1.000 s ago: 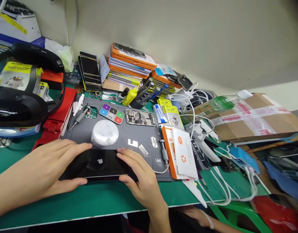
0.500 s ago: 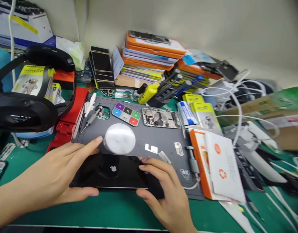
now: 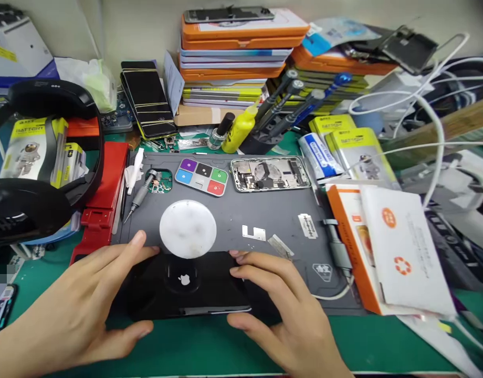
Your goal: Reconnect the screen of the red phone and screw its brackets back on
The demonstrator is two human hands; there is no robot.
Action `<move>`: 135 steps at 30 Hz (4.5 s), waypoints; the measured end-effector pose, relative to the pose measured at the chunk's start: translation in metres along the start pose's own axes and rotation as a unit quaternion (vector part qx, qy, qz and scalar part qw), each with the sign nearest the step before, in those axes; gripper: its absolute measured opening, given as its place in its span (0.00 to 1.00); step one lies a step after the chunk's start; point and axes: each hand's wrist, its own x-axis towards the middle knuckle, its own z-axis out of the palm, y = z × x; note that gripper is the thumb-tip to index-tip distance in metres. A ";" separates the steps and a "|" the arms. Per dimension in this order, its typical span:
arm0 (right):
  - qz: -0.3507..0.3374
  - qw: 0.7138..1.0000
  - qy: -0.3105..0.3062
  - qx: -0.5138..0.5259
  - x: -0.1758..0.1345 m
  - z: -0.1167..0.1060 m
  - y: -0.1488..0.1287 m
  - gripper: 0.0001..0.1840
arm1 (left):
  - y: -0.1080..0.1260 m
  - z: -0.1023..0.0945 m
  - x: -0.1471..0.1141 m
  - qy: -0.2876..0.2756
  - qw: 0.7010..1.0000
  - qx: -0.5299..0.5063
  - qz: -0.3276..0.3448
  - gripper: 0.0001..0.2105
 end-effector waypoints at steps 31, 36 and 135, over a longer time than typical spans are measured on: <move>0.004 0.999 0.011 0.033 0.000 0.004 0.002 0.23 | 0.004 -0.009 0.018 0.045 0.984 0.122 0.118 0.13; 0.008 0.999 0.006 0.037 -0.001 0.004 0.002 0.23 | 0.003 -0.009 0.019 0.022 0.987 0.110 0.118 0.15; -0.122 0.990 -0.007 -0.063 -0.011 0.005 0.015 0.21 | 0.006 0.011 0.004 -0.006 0.998 0.048 0.044 0.40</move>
